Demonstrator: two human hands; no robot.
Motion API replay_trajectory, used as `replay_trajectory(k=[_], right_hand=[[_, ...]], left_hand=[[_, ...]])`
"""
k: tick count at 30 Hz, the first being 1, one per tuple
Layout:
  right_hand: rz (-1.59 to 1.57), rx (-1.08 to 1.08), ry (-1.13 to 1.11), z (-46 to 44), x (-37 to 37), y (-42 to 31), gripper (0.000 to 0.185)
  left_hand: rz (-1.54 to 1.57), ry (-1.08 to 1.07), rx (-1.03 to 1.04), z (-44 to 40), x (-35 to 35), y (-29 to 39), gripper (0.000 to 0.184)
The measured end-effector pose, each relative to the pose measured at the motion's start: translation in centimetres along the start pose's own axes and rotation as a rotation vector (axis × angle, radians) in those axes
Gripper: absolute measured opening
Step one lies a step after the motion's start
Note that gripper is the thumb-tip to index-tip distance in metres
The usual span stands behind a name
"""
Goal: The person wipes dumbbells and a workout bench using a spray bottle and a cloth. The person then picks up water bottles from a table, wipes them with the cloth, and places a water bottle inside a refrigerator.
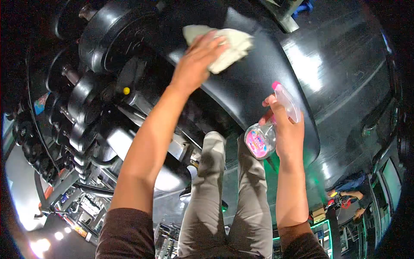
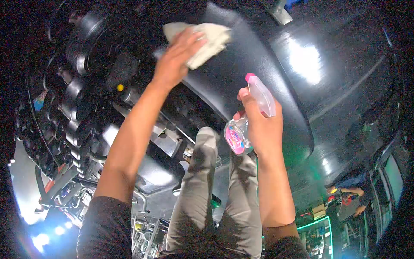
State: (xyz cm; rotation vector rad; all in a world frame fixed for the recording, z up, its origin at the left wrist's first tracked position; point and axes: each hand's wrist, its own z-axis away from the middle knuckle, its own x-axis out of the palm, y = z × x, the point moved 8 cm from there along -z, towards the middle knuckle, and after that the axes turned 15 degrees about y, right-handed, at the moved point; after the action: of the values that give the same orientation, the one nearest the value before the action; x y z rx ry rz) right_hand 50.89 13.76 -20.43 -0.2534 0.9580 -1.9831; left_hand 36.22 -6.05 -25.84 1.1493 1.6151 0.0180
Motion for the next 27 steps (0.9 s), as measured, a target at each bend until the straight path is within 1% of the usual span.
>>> replay_trajectory(k=[2, 4, 5, 6, 8, 9, 10, 11, 12, 13, 14, 15, 16, 18, 19, 20, 21, 22, 23, 24, 26, 27], right_hand=[[0.043, 0.009, -0.022, 0.0, 0.0, 0.5, 0.051], [0.058, 0.017, -0.035, 0.0, 0.0, 1.0, 0.051], [0.065, 0.019, -0.046, 0.0, 0.0, 1.2, 0.052], [0.069, 0.019, -0.047, 0.0, -0.1, 1.4, 0.052], [0.101, 0.002, -0.069, 0.0, -0.1, 1.6, 0.053], [0.101, 0.0, -0.066, 0.1, -0.2, 1.6, 0.053], [0.075, 0.005, -0.045, 0.2, -0.4, 1.5, 0.053], [0.052, 0.007, -0.025, 0.3, -0.6, 1.4, 0.053], [0.061, 0.002, -0.023, 0.3, -0.5, 1.4, 0.053], [0.015, -0.004, -0.015, 0.3, -0.4, 1.5, 0.054], [-0.028, -0.01, -0.002, 0.2, -0.5, 1.3, 0.054], [0.007, -0.007, -0.012, 0.4, -0.2, 0.7, 0.053], [0.013, -0.013, -0.005, 0.5, -0.2, 0.3, 0.053], [-0.019, -0.049, -0.042, 0.7, 0.5, -0.5, 0.045], [0.013, -0.072, -0.071, 0.5, 0.8, -0.7, 0.043], [0.005, -0.072, -0.069, 0.4, 1.1, -0.9, 0.043], [0.013, -0.082, -0.072, 0.4, 1.6, -1.3, 0.041], [0.024, -0.091, -0.077, 0.5, 1.9, -1.6, 0.039], [0.021, -0.091, -0.08, 0.6, 2.0, -1.7, 0.039], [0.017, -0.101, -0.098, 0.7, 2.3, -1.8, 0.038], [0.007, -0.109, -0.12, 0.8, 2.7, -1.7, 0.037], [0.024, -0.107, -0.102, 0.7, 2.5, -1.5, 0.037]], left_hand=[[-0.116, 0.024, -0.039, 2.6, -2.4, -2.6, 0.081], [-0.216, 0.202, -0.152, 4.9, -4.8, -5.6, 0.071], [-0.229, 0.3, -0.376, 5.4, -5.6, -6.8, 0.063], [-0.252, 0.352, -0.32, 4.8, -6.0, -7.0, 0.061], [-0.314, 0.459, -0.499, 3.9, -4.8, -7.1, 0.063], [-0.379, 0.545, -0.518, 2.9, -3.8, -6.5, 0.047], [-0.464, 0.573, -0.473, 1.1, -2.6, -5.5, 0.049], [-0.238, 0.515, -0.702, -0.9, -1.1, -4.6, 0.048], [-0.157, 0.367, -0.72, -3.2, 1.1, -4.3, 0.052], [-0.023, 0.038, -0.715, -6.2, 3.9, -3.3, 0.057], [0.133, 0.318, -0.109, -8.3, 5.2, -1.3, 0.047], [-0.005, 0.267, 0.037, -10.7, 5.1, 0.7, 0.047], [-0.038, 0.179, 0.055, -12.0, 6.0, 0.0, 0.044], [-0.12, -0.052, 0.036, -13.3, 6.6, -2.5, 0.042], [-0.041, 0.079, -0.08, -12.6, 5.3, -4.7, 0.038], [0.028, 0.027, -0.008, -12.4, 3.7, -4.9, 0.041], [-0.145, 0.132, 0.063, -9.7, 3.4, -8.4, 0.047], [-0.189, 0.127, 0.034, -7.9, 1.2, -8.8, 0.054], [-0.17, 0.24, 0.015, -6.3, -0.2, -8.7, 0.055], [-0.174, 0.237, 0.017, -4.8, -0.8, -7.9, 0.055], [-0.273, 0.322, -0.074, -1.4, -3.0, -6.6, 0.06], [-0.271, 0.348, -0.181, 0.7, -3.5, -5.7, 0.062]])
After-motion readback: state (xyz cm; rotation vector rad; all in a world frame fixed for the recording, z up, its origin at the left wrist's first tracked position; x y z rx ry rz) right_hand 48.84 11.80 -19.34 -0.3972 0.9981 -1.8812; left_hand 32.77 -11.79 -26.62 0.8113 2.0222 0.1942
